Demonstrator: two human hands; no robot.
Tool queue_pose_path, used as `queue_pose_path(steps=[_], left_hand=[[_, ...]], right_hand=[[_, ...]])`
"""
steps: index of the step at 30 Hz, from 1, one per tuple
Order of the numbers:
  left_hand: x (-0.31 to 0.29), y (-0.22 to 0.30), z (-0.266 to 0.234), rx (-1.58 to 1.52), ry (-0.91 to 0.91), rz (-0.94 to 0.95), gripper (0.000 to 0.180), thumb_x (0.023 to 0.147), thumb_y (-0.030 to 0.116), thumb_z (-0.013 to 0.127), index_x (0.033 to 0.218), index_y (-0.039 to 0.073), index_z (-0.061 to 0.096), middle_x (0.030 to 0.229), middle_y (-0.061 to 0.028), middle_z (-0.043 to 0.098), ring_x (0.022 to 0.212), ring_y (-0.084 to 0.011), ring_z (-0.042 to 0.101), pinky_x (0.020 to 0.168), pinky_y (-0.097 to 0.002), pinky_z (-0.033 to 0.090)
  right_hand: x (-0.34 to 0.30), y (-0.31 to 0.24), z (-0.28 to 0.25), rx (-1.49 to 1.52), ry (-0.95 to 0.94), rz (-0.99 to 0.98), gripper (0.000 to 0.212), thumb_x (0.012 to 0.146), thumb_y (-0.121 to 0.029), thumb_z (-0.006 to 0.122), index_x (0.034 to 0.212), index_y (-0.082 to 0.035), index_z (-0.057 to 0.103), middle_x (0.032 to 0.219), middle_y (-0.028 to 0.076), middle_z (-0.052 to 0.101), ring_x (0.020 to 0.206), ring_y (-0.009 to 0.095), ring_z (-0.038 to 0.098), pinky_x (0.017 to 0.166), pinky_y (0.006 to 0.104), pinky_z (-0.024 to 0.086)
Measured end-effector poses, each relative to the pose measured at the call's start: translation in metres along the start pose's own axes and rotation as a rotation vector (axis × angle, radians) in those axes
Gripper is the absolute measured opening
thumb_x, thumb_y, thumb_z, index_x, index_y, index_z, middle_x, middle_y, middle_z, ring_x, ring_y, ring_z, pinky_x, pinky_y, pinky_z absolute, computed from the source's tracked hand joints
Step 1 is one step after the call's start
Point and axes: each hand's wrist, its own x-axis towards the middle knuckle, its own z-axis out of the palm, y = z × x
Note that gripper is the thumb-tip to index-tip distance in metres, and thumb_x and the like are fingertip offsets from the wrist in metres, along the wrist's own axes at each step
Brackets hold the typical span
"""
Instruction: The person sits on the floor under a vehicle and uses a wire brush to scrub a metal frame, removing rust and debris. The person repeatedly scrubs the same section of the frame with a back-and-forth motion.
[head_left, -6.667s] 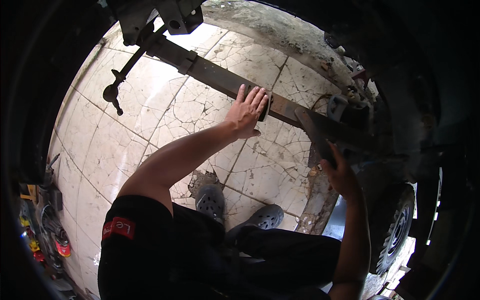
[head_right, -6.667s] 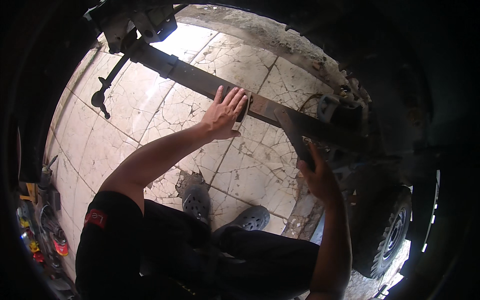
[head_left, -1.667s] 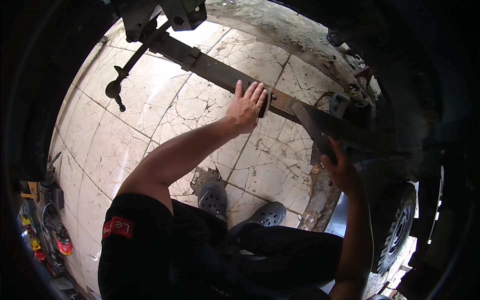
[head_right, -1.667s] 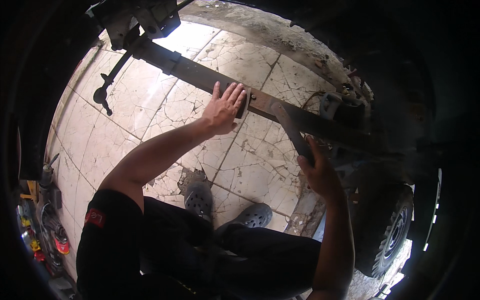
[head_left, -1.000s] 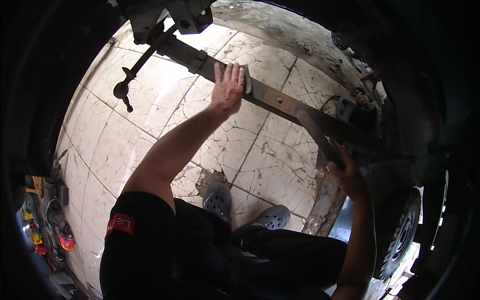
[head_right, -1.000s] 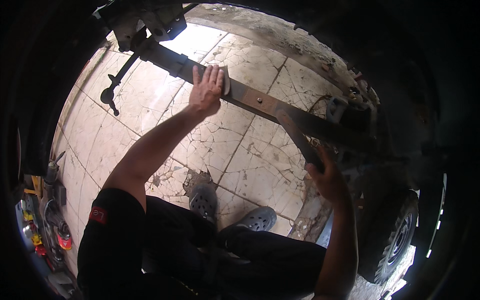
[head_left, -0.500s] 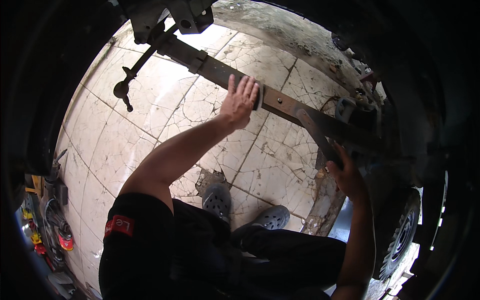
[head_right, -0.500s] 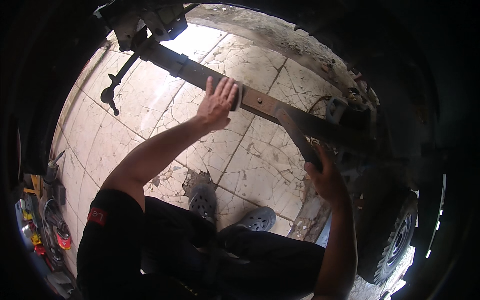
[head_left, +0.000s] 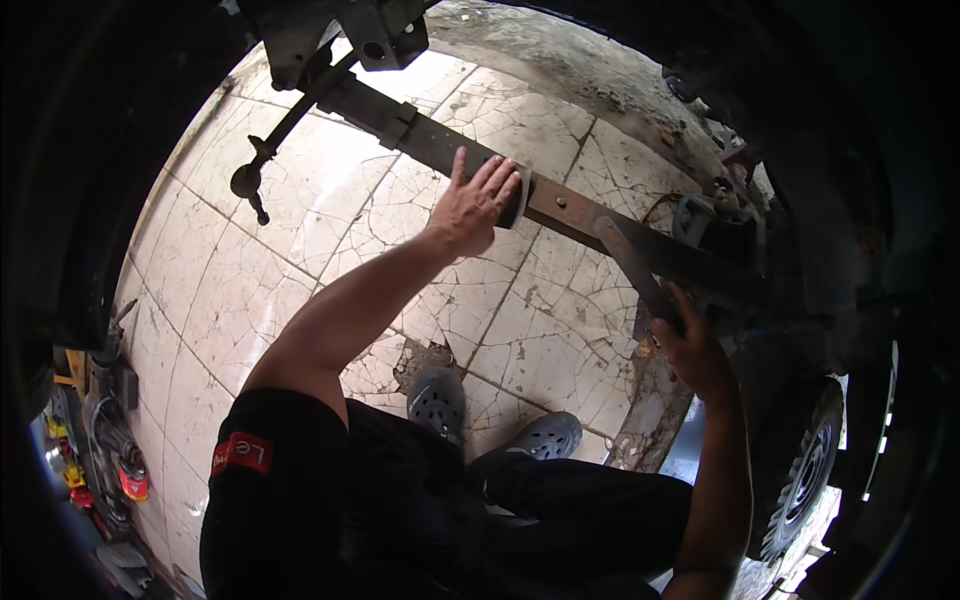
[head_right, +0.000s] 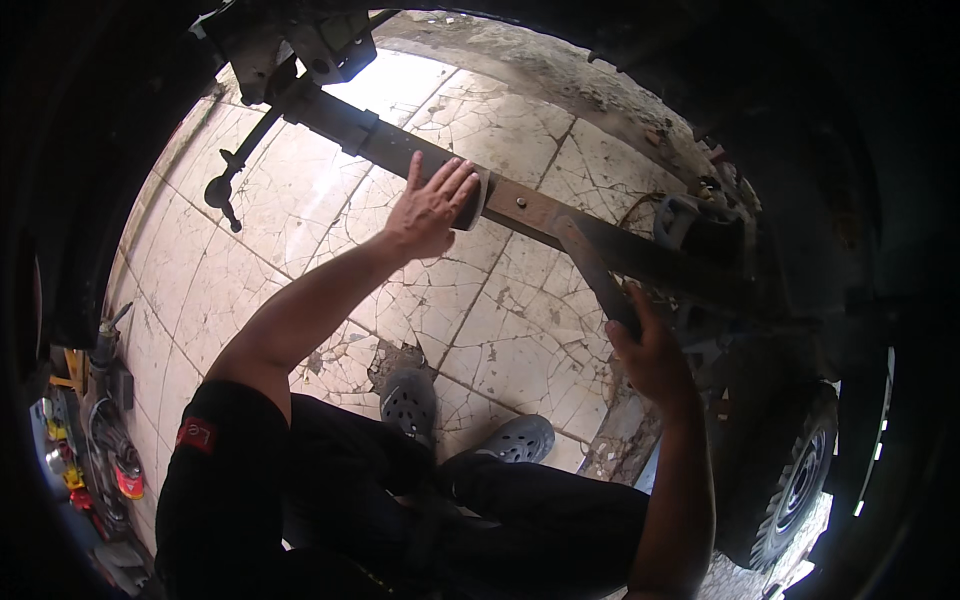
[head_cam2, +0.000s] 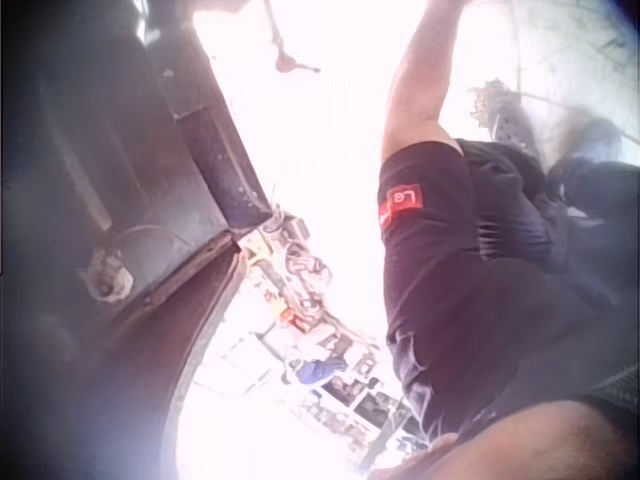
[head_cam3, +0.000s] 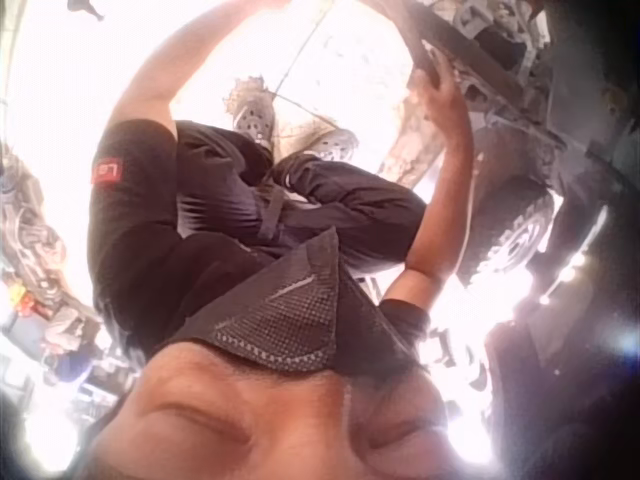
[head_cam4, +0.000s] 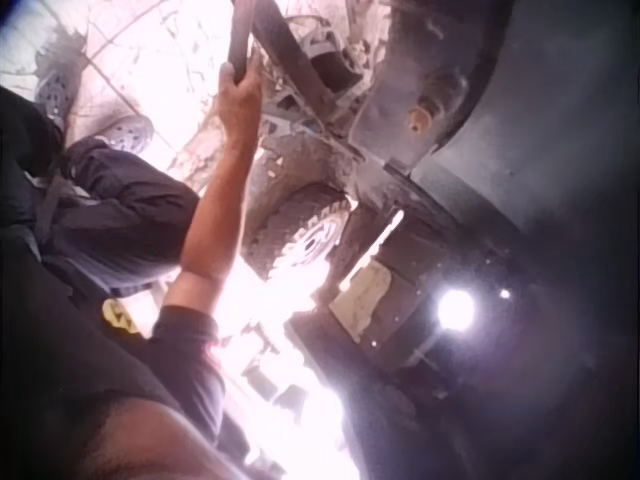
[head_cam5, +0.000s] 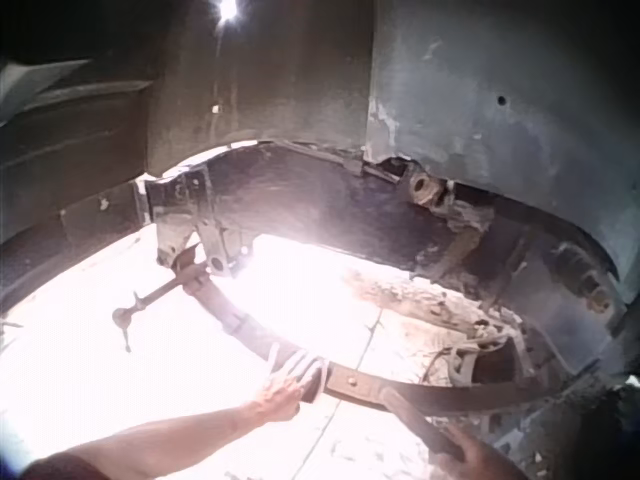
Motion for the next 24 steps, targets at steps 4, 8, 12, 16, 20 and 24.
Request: queue_pose_path(steps=[4, 8, 12, 16, 20, 24], left_hand=[[0.007, -0.048, -0.018, -0.054, 0.013, -0.215, 0.088, 0.078, 0.013, 0.067, 0.156, 0.01, 0.028, 0.164, -0.004, 0.027, 0.152, -0.019, 0.021, 0.121, -0.0656, 0.001], [0.003, -0.034, -0.015, 0.108, -0.025, -0.263, 0.084, 0.082, 0.007, 0.056, 0.158, 0.008, 0.022, 0.166, -0.0094, 0.021, 0.153, -0.0238, 0.019, 0.122, -0.0626, 0.0], [-0.005, 0.002, -0.014, -0.008, -0.09, -0.05, 0.083, 0.083, 0.013, 0.053, 0.159, 0.008, 0.019, 0.166, -0.0094, 0.018, 0.154, -0.0246, 0.016, 0.123, -0.0606, 0.0], [0.002, -0.04, -0.023, 0.011, -0.052, -0.196, 0.081, 0.086, 0.024, 0.056, 0.159, 0.011, 0.022, 0.166, -0.0041, 0.02, 0.153, -0.0187, 0.018, 0.122, -0.0621, 0.002], [0.003, -0.036, -0.03, -0.023, -0.18, -0.23, 0.072, 0.095, 0.037, 0.048, 0.157, 0.008, 0.026, 0.167, -0.0043, 0.019, 0.154, -0.0225, 0.016, 0.122, -0.0618, 0.005], [0.01, -0.05, -0.082, -0.272, -0.466, -0.206, 0.063, 0.102, 0.041, 0.034, 0.155, 0.007, 0.03, 0.163, -0.01, 0.026, 0.151, -0.0262, 0.024, 0.12, -0.065, 0.012]], right_hand=[[-0.006, -0.006, -0.008, 0.106, -0.033, 0.159, 0.063, 0.094, -0.025, 0.061, 0.149, -0.002, 0.04, 0.143, 0.026, 0.052, 0.134, 0.034, 0.051, 0.11, 0.038, 0.038], [-0.004, -0.007, -0.006, 0.122, -0.032, 0.158, 0.061, 0.093, -0.024, 0.062, 0.147, -0.001, 0.043, 0.146, 0.026, 0.048, 0.137, 0.034, 0.047, 0.112, 0.039, 0.037], [-0.003, -0.008, -0.004, 0.086, -0.002, 0.109, 0.061, 0.092, -0.024, 0.063, 0.146, 0.0, 0.044, 0.147, 0.026, 0.047, 0.138, 0.034, 0.046, 0.113, 0.0398, 0.036], [-0.009, -0.008, -0.006, 0.095, 0.001, 0.151, 0.062, 0.092, -0.025, 0.063, 0.145, 0.001, 0.044, 0.142, 0.026, 0.051, 0.134, 0.035, 0.049, 0.111, 0.0398, 0.038], [-0.01, -0.004, -0.008, 0.058, 0.011, 0.129, 0.065, 0.09, -0.027, 0.064, 0.145, 0.001, 0.044, 0.141, 0.026, 0.052, 0.131, 0.036, 0.052, 0.109, 0.0406, 0.041], [-0.006, -0.012, -0.004, 0.009, 0.013, 0.141, 0.066, 0.087, -0.028, 0.067, 0.143, 0.0, 0.046, 0.135, 0.027, 0.057, 0.125, 0.037, 0.057, 0.105, 0.0413, 0.045]])
